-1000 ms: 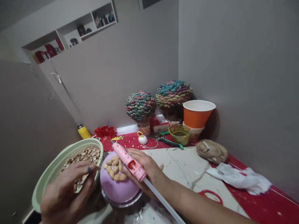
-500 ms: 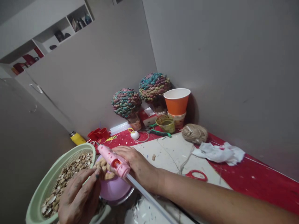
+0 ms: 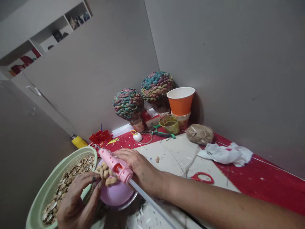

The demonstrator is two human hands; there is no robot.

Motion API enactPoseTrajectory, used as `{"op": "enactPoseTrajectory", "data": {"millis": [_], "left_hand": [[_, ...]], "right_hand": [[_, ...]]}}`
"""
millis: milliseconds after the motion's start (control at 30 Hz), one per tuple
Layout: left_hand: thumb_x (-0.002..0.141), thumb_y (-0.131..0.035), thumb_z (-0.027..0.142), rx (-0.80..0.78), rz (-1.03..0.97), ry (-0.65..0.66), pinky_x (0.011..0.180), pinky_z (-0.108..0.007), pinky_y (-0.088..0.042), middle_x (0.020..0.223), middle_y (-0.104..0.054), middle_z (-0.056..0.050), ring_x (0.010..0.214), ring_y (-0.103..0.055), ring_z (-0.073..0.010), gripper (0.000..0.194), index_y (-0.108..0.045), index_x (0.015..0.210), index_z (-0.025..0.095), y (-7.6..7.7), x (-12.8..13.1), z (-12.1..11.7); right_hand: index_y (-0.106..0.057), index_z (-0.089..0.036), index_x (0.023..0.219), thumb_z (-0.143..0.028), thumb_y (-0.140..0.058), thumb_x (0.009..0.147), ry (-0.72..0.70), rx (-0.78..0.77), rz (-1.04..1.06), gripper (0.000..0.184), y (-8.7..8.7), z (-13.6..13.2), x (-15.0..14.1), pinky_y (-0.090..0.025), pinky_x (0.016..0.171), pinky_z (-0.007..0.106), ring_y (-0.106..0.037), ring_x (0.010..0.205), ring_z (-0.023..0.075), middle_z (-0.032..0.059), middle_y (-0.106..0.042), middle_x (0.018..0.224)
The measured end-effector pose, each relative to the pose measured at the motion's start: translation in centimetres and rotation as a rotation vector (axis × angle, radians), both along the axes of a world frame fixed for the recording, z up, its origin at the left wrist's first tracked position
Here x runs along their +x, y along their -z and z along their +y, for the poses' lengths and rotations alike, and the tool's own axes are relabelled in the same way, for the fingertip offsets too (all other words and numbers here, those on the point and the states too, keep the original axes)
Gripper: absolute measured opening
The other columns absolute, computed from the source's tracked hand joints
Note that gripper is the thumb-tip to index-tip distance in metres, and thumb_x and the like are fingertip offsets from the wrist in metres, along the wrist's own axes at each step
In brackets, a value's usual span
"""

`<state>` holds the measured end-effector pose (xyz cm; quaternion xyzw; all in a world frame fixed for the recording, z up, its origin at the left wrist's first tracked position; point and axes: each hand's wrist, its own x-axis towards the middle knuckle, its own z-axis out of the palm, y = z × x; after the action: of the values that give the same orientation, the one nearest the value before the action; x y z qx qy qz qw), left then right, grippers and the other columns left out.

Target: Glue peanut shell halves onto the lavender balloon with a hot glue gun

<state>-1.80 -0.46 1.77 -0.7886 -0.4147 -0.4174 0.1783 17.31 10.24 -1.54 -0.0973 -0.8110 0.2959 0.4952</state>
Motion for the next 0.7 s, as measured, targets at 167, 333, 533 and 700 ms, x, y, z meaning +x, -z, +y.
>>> {"op": "enactPoseTrajectory", "data": {"millis": [167, 333, 533, 700], "left_hand": [[0.079, -0.064, -0.003, -0.033, 0.009, -0.036, 0.089, -0.034, -0.051, 0.103, -0.066, -0.008, 0.099, -0.063, -0.0183, 0.032, -0.06, 0.104, 0.016, -0.31, 0.14, 0.17], [0.08, -0.064, -0.001, -0.041, 0.018, -0.035, 0.093, -0.036, -0.047, 0.106, -0.065, -0.008, 0.103, -0.06, -0.0198, 0.034, -0.057, 0.107, 0.017, -0.45, 0.14, 0.23], [0.081, -0.064, 0.003, -0.056, 0.089, -0.1, 0.093, -0.038, -0.045, 0.11, -0.062, -0.009, 0.106, -0.057, -0.0218, 0.038, -0.057, 0.115, 0.018, -0.73, 0.19, 0.19], [0.081, -0.065, 0.007, -0.056, 0.092, -0.141, 0.09, -0.037, -0.046, 0.108, -0.061, -0.009, 0.103, -0.058, -0.0223, 0.034, -0.056, 0.112, 0.018, -0.87, 0.27, 0.22]], "right_hand": [[-0.064, -0.019, 0.104, -0.022, -0.07, 0.085, 0.003, 0.012, 0.0, 0.02, 0.49, 0.15, -0.23, -0.041, 0.105, 0.038, -0.057, 0.116, 0.0238, 0.0071, -0.067, 0.111], [-0.064, -0.02, 0.105, -0.024, -0.068, 0.086, 0.017, 0.028, 0.002, 0.019, 0.35, 0.1, -0.22, -0.041, 0.105, 0.038, -0.056, 0.117, 0.0236, 0.0071, -0.067, 0.114], [-0.064, -0.019, 0.103, -0.024, -0.066, 0.088, 0.001, 0.021, -0.02, 0.015, -0.01, 0.04, -0.05, -0.042, 0.103, 0.038, -0.06, 0.109, 0.0224, 0.007, -0.068, 0.11], [-0.064, -0.019, 0.109, -0.025, -0.067, 0.088, -0.025, 0.026, -0.009, 0.022, 0.0, 0.05, -0.1, -0.04, 0.105, 0.038, -0.06, 0.104, 0.0204, 0.0074, -0.067, 0.116]]}}
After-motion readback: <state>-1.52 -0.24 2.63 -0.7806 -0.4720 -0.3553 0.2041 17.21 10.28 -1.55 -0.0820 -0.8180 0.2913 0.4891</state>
